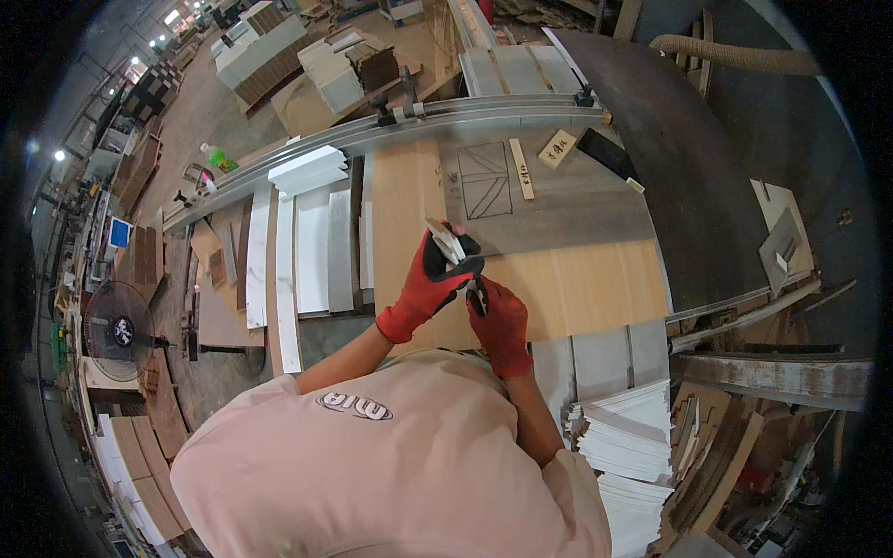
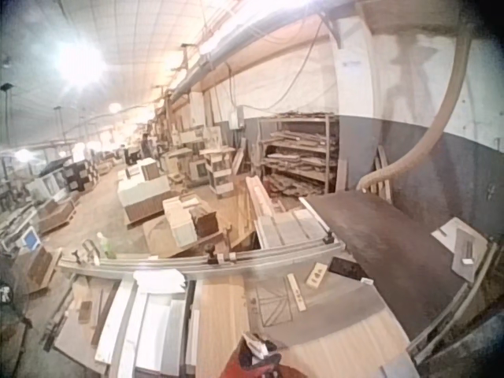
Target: The person picks up white wooden strips, aligns them one at a time against a guide on a workshop table, and uses a compressed air nozzle to blow dust off the workspace and the items.
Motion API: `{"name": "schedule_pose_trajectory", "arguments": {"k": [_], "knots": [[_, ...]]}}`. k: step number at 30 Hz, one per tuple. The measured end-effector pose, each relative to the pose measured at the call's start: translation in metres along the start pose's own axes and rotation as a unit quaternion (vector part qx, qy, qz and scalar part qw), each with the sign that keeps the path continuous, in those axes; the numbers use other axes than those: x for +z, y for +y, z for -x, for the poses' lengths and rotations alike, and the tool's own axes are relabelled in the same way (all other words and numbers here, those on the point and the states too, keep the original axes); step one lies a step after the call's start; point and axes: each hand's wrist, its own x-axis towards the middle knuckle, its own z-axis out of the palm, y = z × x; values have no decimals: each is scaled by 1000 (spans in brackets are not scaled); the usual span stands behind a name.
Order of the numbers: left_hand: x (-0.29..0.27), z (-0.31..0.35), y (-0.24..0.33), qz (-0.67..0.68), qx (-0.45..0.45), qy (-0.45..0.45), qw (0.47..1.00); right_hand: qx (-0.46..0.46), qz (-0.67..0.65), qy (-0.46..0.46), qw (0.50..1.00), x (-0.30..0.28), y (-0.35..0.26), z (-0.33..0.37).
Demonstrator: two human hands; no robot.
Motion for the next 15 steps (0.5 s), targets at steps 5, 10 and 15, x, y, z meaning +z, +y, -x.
{"name": "schedule_pose_trajectory", "arguments": {"k": [5,10,15], "knots": [[3,6,0,-54,0,5,999,29,-4,-44,999,7,5,3],[10,8,12,-110,22,-14,994,15,-48,-6,999,17,7,1],[13,7,20,-150,48,-21,987,-13,-21,6,1000,12,7,0]]}}
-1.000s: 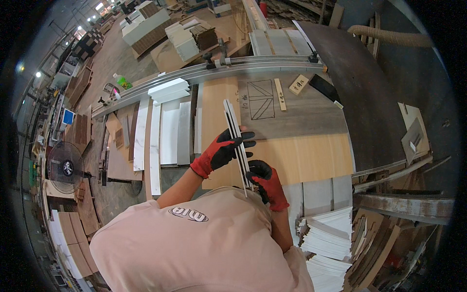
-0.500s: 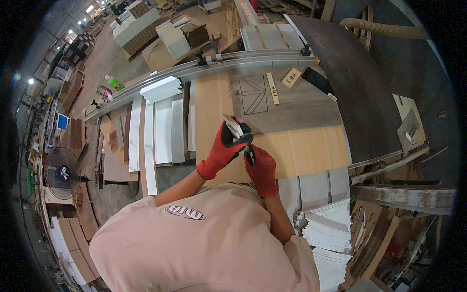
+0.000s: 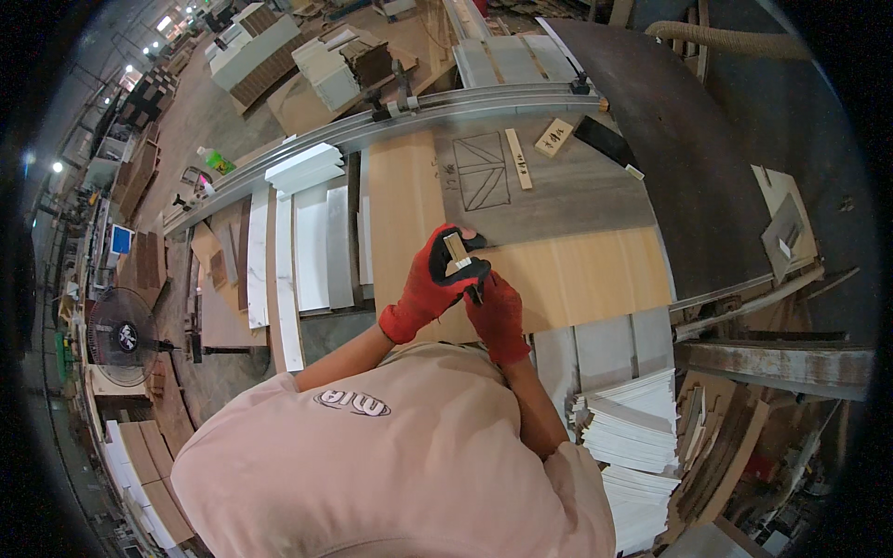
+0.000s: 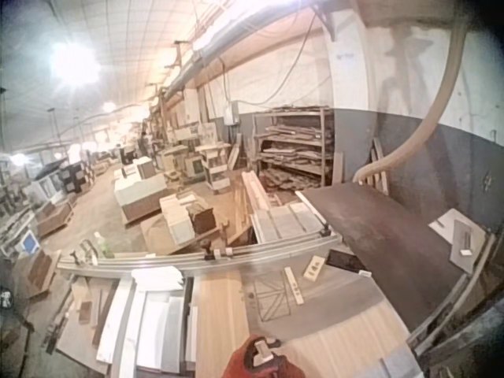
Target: The person picks up white wooden strips, aligns them one at a time against a guide on a workshop table, and uses a compressed air nozzle to blow dust off the workspace and the items.
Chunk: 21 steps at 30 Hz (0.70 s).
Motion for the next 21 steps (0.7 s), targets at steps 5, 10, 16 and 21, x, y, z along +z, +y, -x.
{"name": "schedule_pose_trajectory", "arguments": {"k": [5,10,16,21], "knots": [[-2,1,-8,-1,-16,-37,999,12,5,-12,1000,8,7,6],[5,7,-2,-34,-21,-33,999,25,13,-38,999,2,4,7],[-5,-4,-5,30,-1,-127,991,27,-17,-64,997,-8,17,5],[-35,-23,-11,25,-154,-134,979,142,-136,-297,935,-86,-5,-17]]}}
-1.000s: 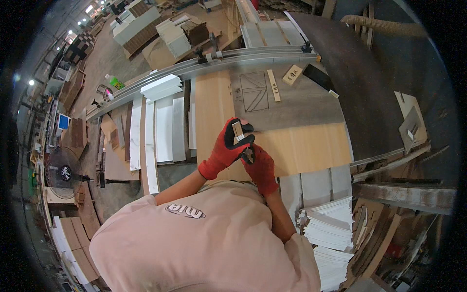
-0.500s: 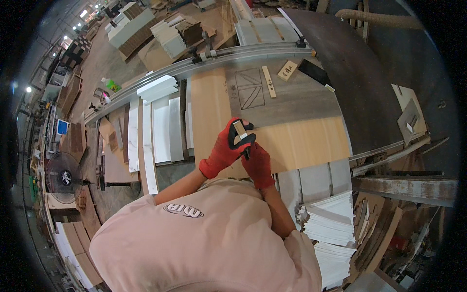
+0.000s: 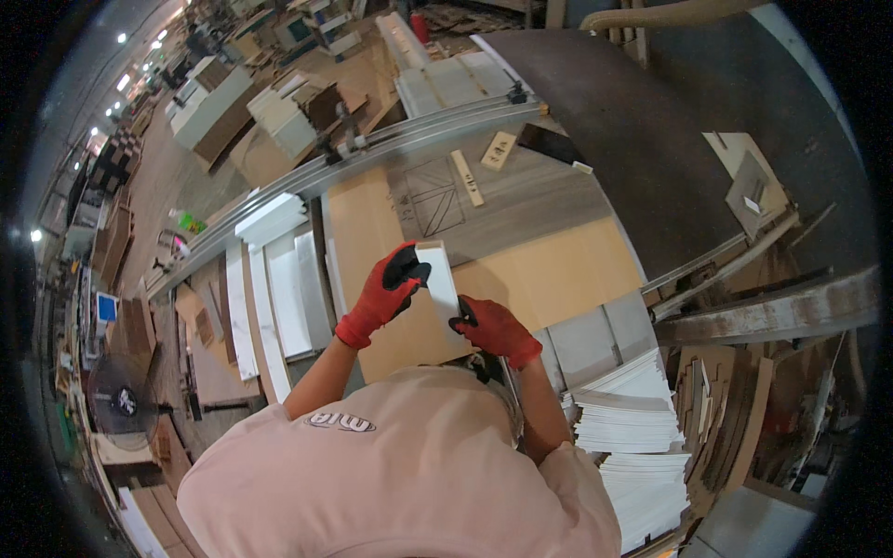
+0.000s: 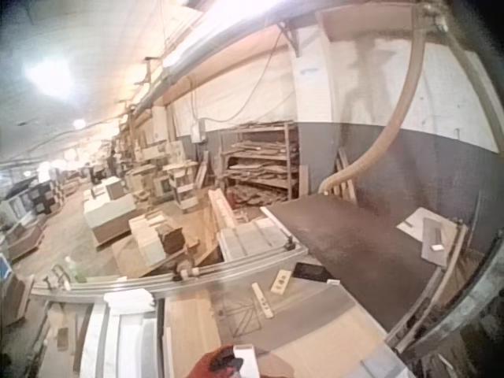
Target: The person picks up white wooden strips, aligns them one at a time against a guide on a workshop table, and uses a compressed air nozzle to blow dust off the workspace and the items.
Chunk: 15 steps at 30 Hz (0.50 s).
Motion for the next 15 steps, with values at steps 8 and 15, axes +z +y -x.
{"name": "schedule_pose_trajectory", "arguments": {"k": [8,15], "knots": [[65,-111,-56,176,75,224,956,-53,233,420,876,-27,11,-19],[108,-242,-87,316,-43,145,936,50,364,375,851,-165,76,-73]]}}
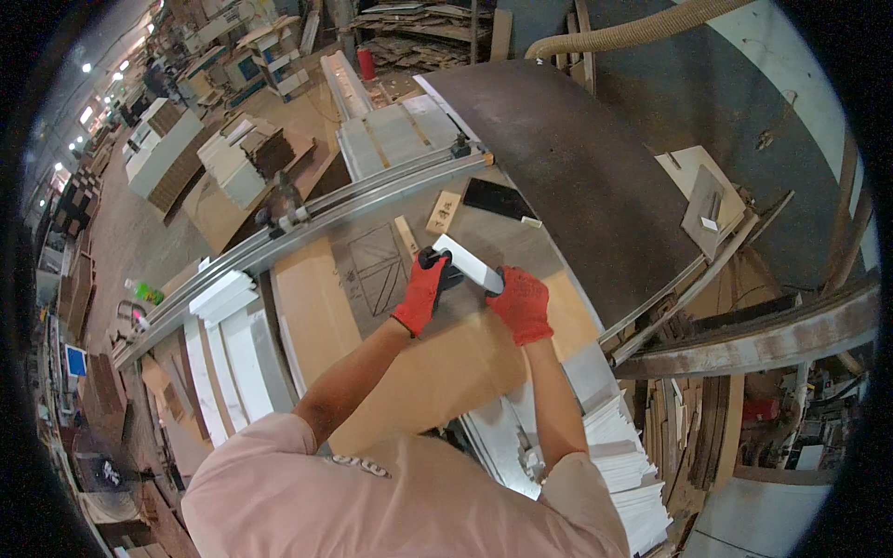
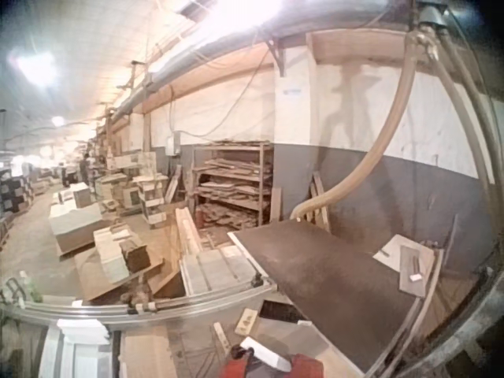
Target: The person picks up white wooden strips, aligns them one at a time against a guide on a workshop table, and uses a compressed air nozzle to blow dust off the workspace and the items.
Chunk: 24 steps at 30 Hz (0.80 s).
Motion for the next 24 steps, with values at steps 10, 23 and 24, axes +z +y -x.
{"name": "schedule_pose_trajectory", "arguments": {"k": [10,23,24], "knots": [[-3,-162,22,-588,371,-202,690,-53,156,-89,982,58,104,-145],[13,-214,-1,-640,357,-304,608,323,58,115,937,75,152,-70],[11,-219,-4,-617,354,-315,628,343,5,87,935,73,152,-74]]}}
